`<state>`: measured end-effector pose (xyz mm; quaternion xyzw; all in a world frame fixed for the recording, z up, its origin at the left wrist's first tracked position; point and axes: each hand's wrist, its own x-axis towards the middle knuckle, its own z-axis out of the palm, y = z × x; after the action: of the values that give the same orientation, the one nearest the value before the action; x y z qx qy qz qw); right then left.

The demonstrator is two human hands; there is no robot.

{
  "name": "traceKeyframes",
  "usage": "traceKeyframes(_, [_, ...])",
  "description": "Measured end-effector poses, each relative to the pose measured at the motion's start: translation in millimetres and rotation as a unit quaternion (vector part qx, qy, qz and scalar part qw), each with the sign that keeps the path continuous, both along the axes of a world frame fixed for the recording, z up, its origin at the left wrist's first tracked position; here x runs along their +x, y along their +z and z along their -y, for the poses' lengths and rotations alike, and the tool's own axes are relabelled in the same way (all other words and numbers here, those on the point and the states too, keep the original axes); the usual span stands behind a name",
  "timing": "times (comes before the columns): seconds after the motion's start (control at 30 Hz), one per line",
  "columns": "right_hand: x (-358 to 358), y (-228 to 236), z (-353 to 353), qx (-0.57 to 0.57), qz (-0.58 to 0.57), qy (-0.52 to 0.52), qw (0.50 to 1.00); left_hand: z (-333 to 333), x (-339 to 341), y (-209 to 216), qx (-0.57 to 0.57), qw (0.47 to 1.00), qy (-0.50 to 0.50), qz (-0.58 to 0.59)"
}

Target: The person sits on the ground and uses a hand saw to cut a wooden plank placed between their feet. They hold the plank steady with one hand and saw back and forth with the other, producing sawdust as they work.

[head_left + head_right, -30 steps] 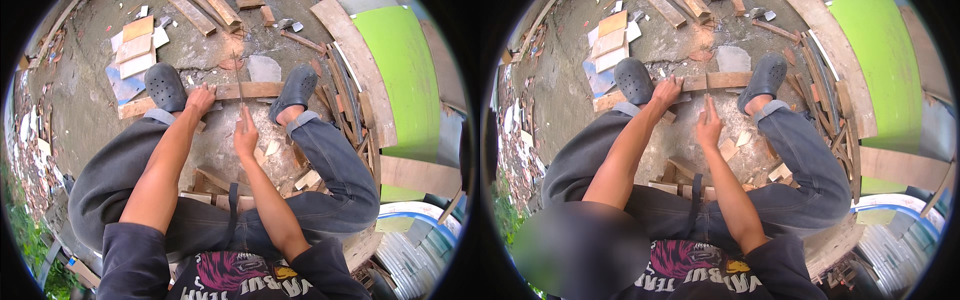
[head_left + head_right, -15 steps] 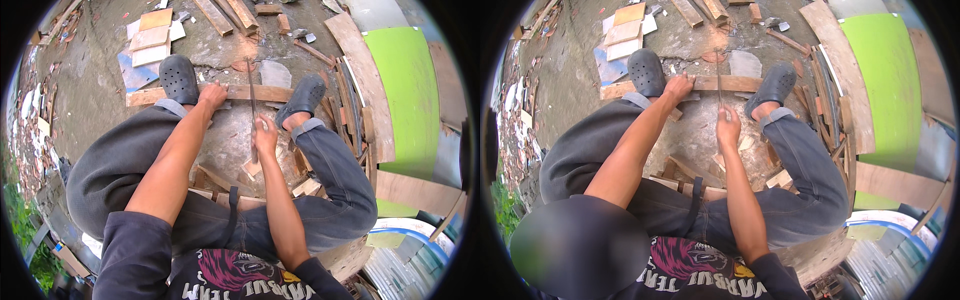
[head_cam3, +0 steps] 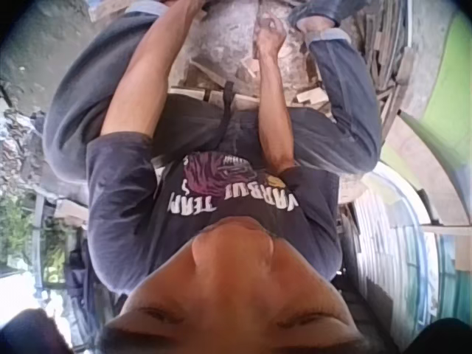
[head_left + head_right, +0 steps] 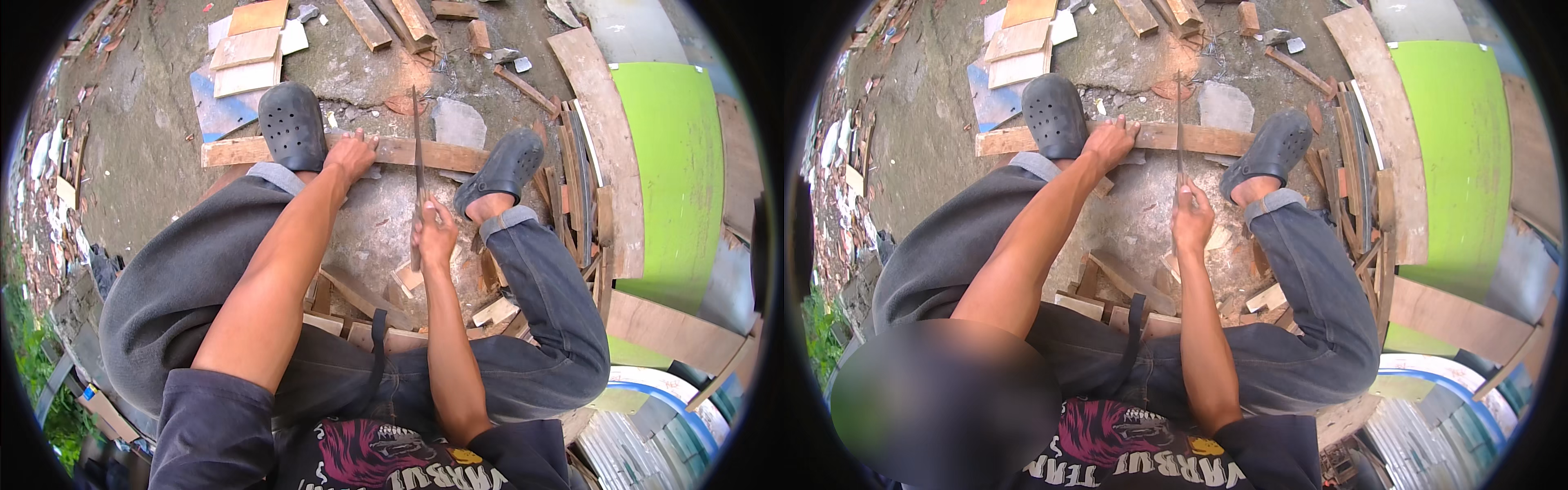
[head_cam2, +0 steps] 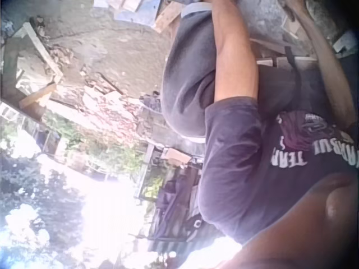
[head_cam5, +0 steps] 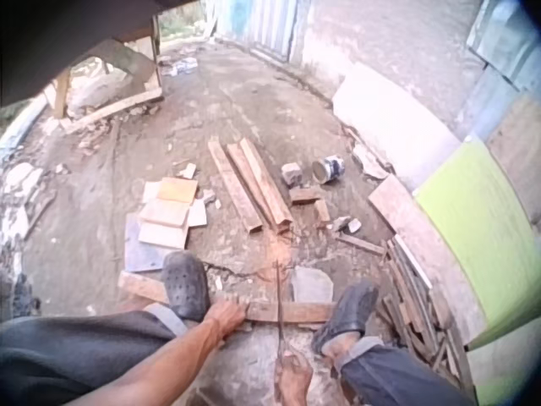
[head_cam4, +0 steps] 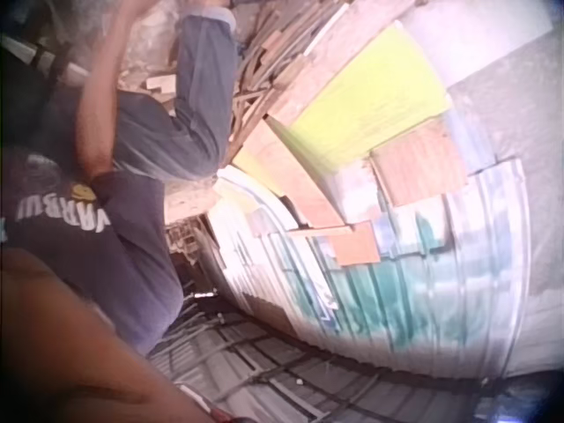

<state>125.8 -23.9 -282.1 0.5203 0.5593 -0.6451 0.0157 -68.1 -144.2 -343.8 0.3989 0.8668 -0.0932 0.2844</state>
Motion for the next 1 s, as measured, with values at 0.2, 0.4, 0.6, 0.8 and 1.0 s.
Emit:
traceKeyframes(0.2, [102, 31, 27, 0.116, 0.004, 0.089, 0.989, 5, 1, -10, -0.006, 1.0, -0.002, -0.022])
traceKeyframes(0.4, [-8, -30, 6, 0.034, -0.013, 0.004, 0.999, 2, 6, -9, 0.016, 1.0, 0.0, -0.016])
traceKeyframes(0.6, [90, 53, 26, 0.062, 0.044, 0.083, 0.994, 7, 4, -6, 0.009, 1.0, 0.015, -0.013])
traceKeyframes(0.8, [2, 4, -5, 0.063, 0.065, 0.082, 0.993, 9, 6, -2, 0.004, 1.0, 0.012, -0.003])
traceKeyframes(1.0, [50, 28, 12, 0.141, 0.057, 0.123, 0.981, 9, 4, 3, -0.005, 1.0, 0.004, -0.013])
